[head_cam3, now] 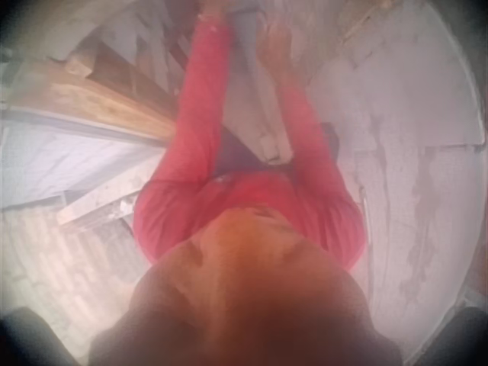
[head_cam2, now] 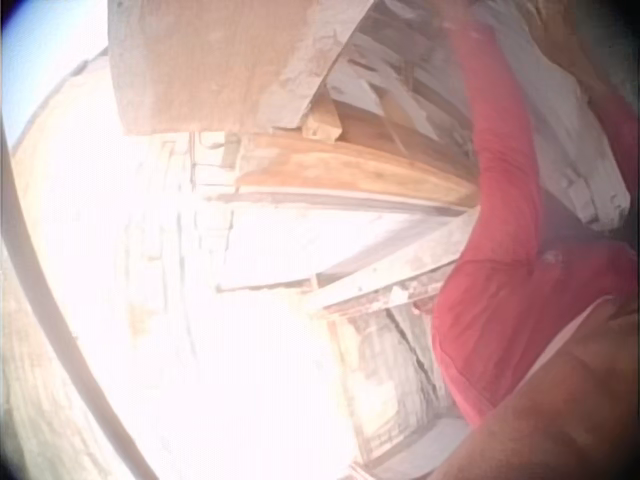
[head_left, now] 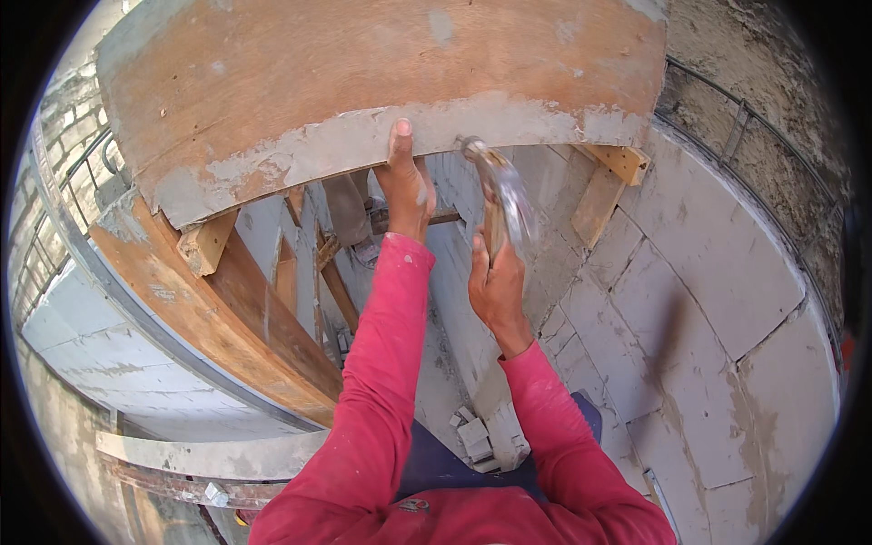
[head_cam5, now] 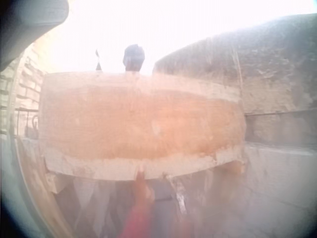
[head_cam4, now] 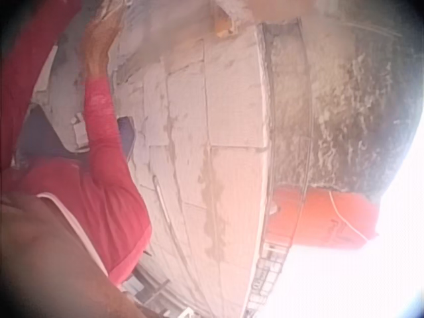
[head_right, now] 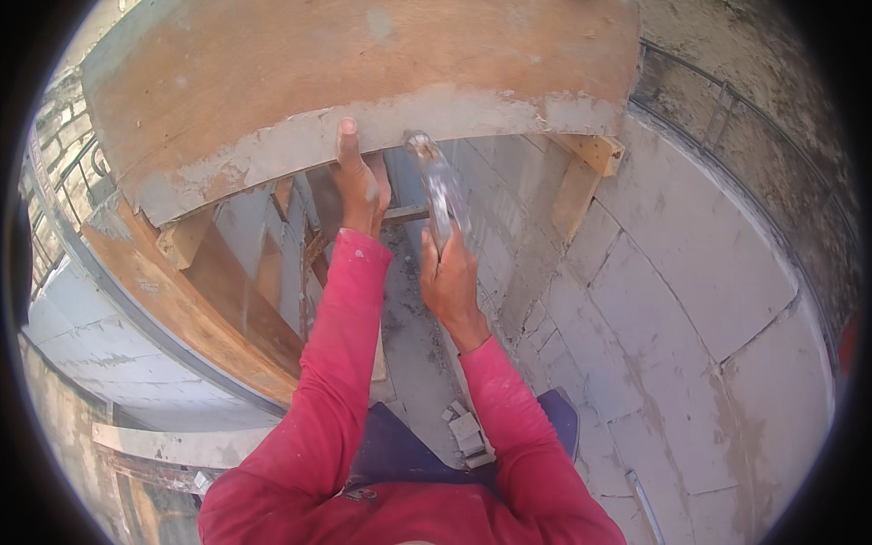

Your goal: The person positions a large curved plywood panel against a rebar-reinforced concrete wall and secures it using a hammer and nails. A coworker assists by holding the panel steady during placement.

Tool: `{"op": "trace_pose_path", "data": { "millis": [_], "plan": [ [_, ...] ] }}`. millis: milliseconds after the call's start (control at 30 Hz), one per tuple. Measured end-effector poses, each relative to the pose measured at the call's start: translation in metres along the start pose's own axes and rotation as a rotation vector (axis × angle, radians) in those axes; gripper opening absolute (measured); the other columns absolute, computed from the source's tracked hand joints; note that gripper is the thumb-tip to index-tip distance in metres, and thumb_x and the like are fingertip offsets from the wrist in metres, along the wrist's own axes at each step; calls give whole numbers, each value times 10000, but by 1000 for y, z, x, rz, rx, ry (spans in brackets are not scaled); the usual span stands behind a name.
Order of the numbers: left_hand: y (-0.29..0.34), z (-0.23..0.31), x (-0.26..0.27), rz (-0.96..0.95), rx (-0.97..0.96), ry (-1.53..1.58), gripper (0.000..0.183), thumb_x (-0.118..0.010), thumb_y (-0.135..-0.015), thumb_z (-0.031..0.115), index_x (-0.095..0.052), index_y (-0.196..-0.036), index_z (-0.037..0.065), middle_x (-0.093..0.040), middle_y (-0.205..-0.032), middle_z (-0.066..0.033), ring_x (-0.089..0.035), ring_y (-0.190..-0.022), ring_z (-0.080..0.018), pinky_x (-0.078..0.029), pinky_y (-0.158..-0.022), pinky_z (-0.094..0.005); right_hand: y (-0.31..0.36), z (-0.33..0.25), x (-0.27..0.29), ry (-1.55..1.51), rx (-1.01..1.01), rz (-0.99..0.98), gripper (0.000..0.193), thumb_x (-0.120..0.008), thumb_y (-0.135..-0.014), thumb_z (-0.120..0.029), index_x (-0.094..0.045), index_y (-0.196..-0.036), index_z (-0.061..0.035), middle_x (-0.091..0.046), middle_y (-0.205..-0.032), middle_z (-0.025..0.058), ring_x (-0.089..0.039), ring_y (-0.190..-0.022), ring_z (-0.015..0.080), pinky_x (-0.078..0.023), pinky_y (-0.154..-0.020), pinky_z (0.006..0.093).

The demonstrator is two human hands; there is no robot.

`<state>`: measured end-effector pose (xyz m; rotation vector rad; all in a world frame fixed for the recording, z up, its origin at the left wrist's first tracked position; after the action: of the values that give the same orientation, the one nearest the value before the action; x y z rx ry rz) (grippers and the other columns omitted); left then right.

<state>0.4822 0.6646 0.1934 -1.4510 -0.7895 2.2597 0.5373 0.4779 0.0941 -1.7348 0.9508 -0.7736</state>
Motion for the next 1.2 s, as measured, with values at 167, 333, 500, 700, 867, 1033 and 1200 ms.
{"op": "trace_pose_path", "data": {
  "millis": [167, 333, 500, 700, 867, 1033, 1200],
  "plan": [
    [3, 2, -1, 25, -38, -27, 646, -775, -976, 383, -519, -1443, 17, -555, -1401, -63, -531, -1313, -204, -400, -1188, -405, -10, -11, 8, -372, 145, 156, 230, -530, -1130, -216, -544, -1127, 14, -605, -857, 79, -563, -664, 158, -465, -573, 310],
    [1, 0, 8, 21, 123, 22, 787, -844, -922, 304, -401, -1539, 95, -481, -1494, -39, -440, -1405, -186, -325, -1229, -415, -9, -11, -4, 3, -182, -82, 250, -547, -1125, -221, -520, -1210, 12, -598, -850, 68, -571, -667, 148, -482, -589, 300],
    [-1, -1, 8, -16, 29, 33, 753, -841, -928, 294, -422, -1522, 98, -489, -1473, -35, -450, -1384, -181, -332, -1221, -408, -13, -7, -9, -420, 139, 200, 313, -525, -1136, -275, -472, -1263, 7, -609, -838, 63, -524, -603, 144, -469, -563, 306],
    [-3, -1, 2, -17, -41, -10, 654, -772, -981, 375, -500, -1456, 17, -544, -1399, -64, -512, -1322, -197, -398, -1181, -402, -8, 13, -9, -167, -194, 1, 275, -521, -1136, -288, -515, -1162, -14, -564, -747, 58, -525, -597, 164, -471, -569, 306],
    [-3, -2, 7, -39, 33, 43, 775, -849, -923, 299, -413, -1534, 106, -486, -1474, -32, -452, -1379, -178, -330, -1225, -398, -9, 25, -12, -111, -57, -33, 273, -522, -1136, -271, -573, -1089, -7, -613, -774, 70, -597, -669, 170, -508, -615, 327],
    [1, -3, 6, 5, -45, -43, 686, -765, -985, 400, -484, -1471, 5, -544, -1415, -72, -531, -1315, -210, -408, -1179, -405, 4, 18, -14, -278, 38, 107, 265, -578, -1112, -218, -584, -1180, 37, -672, -847, 92, -633, -707, 181, -518, -624, 368],
    [11, 1, 9, 1, 10, -65, 690, -757, -986, 410, -484, -1471, 2, -546, -1417, -77, -545, -1307, -216, -418, -1175, -406, 14, 28, -23, 55, -325, -275, 297, -570, -1115, -209, -574, -1259, 52, -671, -915, 101, -617, -702, 157, -494, -617, 331]
  ]
}}
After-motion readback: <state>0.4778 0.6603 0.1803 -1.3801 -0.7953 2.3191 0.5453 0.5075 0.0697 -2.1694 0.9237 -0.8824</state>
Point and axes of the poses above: each hand's wrist, its own y-axis away from the middle knuckle, its own x-axis out of the back of the hand, z = x × y, the point moved 2 cm from there along -y, towards the middle knuckle
